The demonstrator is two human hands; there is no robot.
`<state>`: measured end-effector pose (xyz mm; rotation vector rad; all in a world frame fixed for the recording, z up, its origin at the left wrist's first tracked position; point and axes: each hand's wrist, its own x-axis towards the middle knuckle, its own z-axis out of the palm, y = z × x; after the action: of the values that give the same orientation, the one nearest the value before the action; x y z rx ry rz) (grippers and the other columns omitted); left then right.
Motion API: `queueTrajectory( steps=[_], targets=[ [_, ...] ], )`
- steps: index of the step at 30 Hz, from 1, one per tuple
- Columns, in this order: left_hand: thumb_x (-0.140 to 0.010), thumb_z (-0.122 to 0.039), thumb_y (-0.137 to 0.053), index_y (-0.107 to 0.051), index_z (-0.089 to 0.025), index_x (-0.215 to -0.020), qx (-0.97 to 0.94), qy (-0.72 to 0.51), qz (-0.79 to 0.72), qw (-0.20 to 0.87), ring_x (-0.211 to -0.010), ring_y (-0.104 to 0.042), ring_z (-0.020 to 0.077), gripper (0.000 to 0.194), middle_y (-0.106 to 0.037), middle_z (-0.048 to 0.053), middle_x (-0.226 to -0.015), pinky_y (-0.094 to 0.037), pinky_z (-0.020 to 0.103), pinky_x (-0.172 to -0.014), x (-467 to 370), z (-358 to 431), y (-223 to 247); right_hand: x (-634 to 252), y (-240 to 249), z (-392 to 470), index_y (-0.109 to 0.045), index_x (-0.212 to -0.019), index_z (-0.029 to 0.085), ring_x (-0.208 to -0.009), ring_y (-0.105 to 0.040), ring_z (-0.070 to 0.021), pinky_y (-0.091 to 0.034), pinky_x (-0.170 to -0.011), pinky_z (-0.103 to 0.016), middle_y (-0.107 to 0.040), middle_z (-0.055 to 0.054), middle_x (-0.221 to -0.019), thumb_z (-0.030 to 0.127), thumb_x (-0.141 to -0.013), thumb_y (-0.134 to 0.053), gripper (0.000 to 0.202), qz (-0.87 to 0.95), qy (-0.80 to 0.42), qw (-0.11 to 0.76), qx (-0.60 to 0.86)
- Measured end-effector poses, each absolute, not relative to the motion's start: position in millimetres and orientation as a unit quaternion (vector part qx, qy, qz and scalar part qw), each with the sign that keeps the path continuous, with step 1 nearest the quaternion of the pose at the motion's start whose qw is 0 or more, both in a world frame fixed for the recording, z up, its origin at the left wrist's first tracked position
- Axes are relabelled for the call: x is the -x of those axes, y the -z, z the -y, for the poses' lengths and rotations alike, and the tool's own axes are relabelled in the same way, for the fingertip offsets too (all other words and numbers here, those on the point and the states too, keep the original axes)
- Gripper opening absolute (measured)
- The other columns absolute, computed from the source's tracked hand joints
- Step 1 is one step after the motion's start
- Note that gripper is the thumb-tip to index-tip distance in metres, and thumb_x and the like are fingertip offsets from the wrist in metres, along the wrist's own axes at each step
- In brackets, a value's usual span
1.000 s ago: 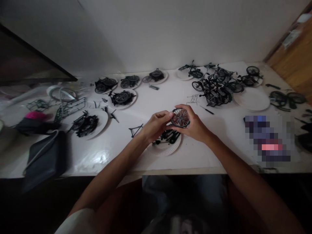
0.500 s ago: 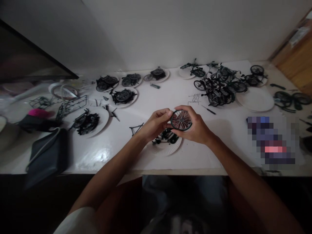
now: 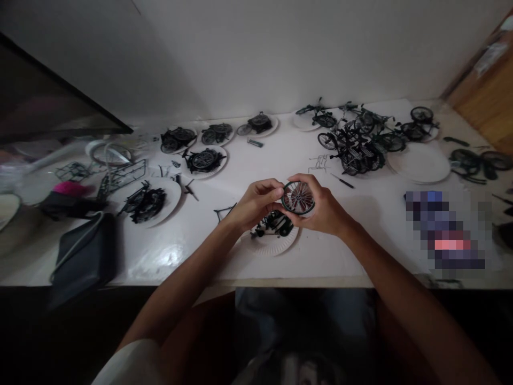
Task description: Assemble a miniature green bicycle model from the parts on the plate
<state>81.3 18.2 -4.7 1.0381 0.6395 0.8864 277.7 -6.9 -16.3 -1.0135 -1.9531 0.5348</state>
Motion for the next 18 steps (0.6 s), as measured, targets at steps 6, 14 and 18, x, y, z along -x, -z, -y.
queueTrajectory(
  steps=[6,14,18],
  targets=[
    [-0.078,-0.039,-0.081,-0.070,-0.014,-0.080,-0.498,-0.425,-0.341,0.675,-0.065,-0.061,0.0104,0.027,-0.064,0.002,-0.075,-0.056,0.025,-0.063,-76,-25,-2,-283,13,3,-0.037,-0.146,0.027,-0.111,-0.063,-0.0291,-0.056,-0.091,-0.042,-0.057,-0.011,-0.134,0.037,-0.079,-0.076,0.079,0.800,-0.199,0.365,0.433],
    [-0.080,-0.033,-0.076,-0.073,-0.013,-0.087,-0.636,-0.441,-0.460,0.435,-0.066,-0.062,0.0137,0.022,-0.069,0.005,-0.075,-0.049,0.025,-0.062,-26,-66,5,-302,15,-14,-0.061,-0.121,0.025,-0.100,-0.066,-0.0261,-0.053,-0.093,-0.045,-0.068,-0.008,-0.107,0.026,-0.092,-0.061,0.029,0.791,-0.121,0.361,0.478],
    [-0.082,-0.028,-0.073,-0.073,-0.015,-0.095,-0.711,-0.382,-0.493,0.325,-0.083,-0.065,0.0187,0.019,-0.072,0.008,-0.089,-0.049,0.030,-0.076,-5,-73,6,-300,14,-12,-0.066,-0.108,0.024,-0.104,-0.066,-0.0276,-0.053,-0.094,-0.046,-0.069,-0.008,-0.106,0.025,-0.093,-0.059,0.017,0.806,-0.125,0.350,0.462]
  ],
)
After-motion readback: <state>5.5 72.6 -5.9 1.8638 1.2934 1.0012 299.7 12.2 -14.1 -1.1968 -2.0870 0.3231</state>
